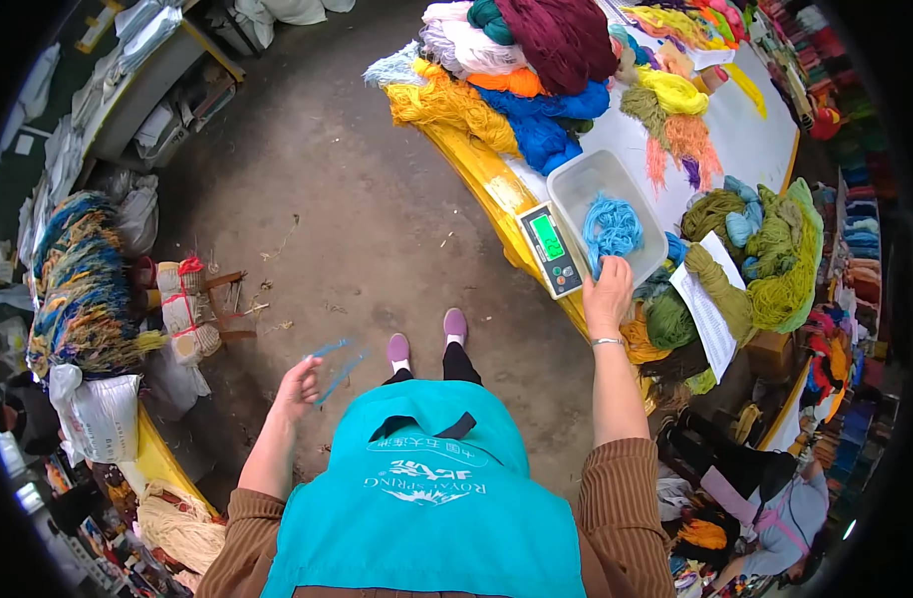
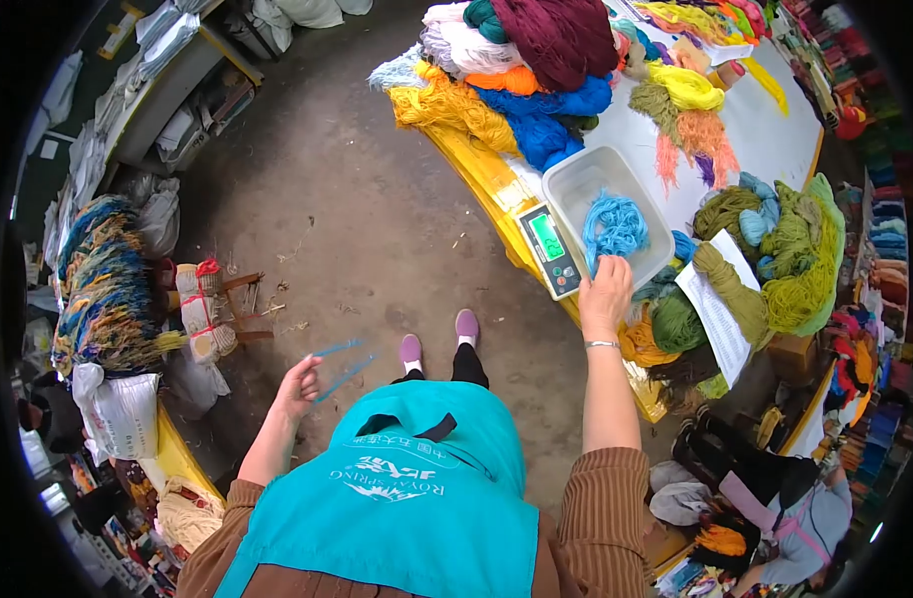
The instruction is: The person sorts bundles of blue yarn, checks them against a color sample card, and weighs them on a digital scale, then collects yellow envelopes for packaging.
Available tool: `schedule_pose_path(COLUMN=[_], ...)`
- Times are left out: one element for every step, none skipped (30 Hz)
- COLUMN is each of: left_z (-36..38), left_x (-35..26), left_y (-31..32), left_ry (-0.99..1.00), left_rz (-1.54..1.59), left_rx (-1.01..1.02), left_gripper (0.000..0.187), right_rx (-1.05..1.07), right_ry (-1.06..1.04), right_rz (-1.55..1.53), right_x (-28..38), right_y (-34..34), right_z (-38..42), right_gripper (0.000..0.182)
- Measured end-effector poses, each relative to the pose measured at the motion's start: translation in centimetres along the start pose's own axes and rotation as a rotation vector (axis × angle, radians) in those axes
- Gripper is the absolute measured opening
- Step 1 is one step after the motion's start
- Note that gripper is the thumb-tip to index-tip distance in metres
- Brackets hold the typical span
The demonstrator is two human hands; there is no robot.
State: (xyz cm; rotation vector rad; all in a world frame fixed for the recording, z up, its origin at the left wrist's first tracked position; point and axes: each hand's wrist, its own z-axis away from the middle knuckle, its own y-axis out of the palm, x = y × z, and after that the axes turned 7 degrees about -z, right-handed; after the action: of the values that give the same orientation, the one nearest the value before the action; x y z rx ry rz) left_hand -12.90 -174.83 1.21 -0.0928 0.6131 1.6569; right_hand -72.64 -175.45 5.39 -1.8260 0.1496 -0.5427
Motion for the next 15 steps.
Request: schedule_pose_path(left_z=[-0.8,-1.4,-2.0,-3.0,-4.0,-5.3,-6.7,-8.5,-10.1,-10.5,-10.8,-11.5,-12.3,-13.2,-14.2], left_x=[-0.2,-0.8,-1.3,-1.6,-1.8,-1.8,-1.6,-0.9,-0.2,-0.3,-0.4,-0.5,-0.4,0.0,0.6], left_y=[1.5,3.8,6.5,8.8,11.2,13.7,16.2,18.8,21.5,24.7,27.6,29.7,31.6,33.6,35.5], left_ry=[0.0,-0.023,-0.048,-0.074,-0.101,-0.091,-0.083,-0.074,-0.066,-0.017,0.031,0.074,0.118,0.112,0.26], left_rz=[-0.038,-0.064,-0.089,-0.103,-0.116,-0.174,-0.233,-0.299,-0.367,-0.419,-0.469,-0.588,-0.707,-0.718,-0.897], left_rx=[0.107,0.193,0.28,0.364,0.448,0.49,0.533,0.458,0.385,0.393,0.401,0.406,0.412,0.418,0.384], left_gripper=[0.026,0.029,0.032,0.033,0.034,0.034,0.034,0.034,0.034,0.033,0.032,0.031,0.03,0.03,0.029], right_rx=[0.003,0.001,-0.079,-0.16,-0.164,-0.067,0.029,-0.069,-0.109,-0.155,-0.185,-0.097,-0.102,-0.158,-0.254], right_ry=[-0.012,-0.003,-0.051,-0.097,-0.086,0.123,0.333,0.372,0.5,0.621,0.721,0.707,0.635,0.626,0.666], right_rz=[0.004,0.003,-0.024,-0.05,-0.048,-0.263,-0.477,-0.919,-1.281,-1.643,-1.837,-2.063,-2.179,-2.271,-2.185], right_x=[-0.3,-0.7,-1.1,-1.5,-1.7,-1.7,-2.0,-2.9,-2.9,-2.2,-1.1,-2.5,-2.9,-2.9,-2.8], right_y=[0.2,0.4,0.5,0.5,0.1,-0.7,-1.1,-0.8,-2.1,-4.8,-8.7,-11.3,-14.3,-17.5,-21.1], right_z=[-0.1,-0.2,-0.4,-0.5,-0.7,-1.0,-1.1,-1.1,-1.0,-1.3,-1.4,-0.7,0.4,1.8,3.4], right_gripper=[0.038,0.038,0.029,0.02,0.02,0.013,0.008,0.005,0.006,0.008,0.011,0.014,0.018,0.025,0.031])
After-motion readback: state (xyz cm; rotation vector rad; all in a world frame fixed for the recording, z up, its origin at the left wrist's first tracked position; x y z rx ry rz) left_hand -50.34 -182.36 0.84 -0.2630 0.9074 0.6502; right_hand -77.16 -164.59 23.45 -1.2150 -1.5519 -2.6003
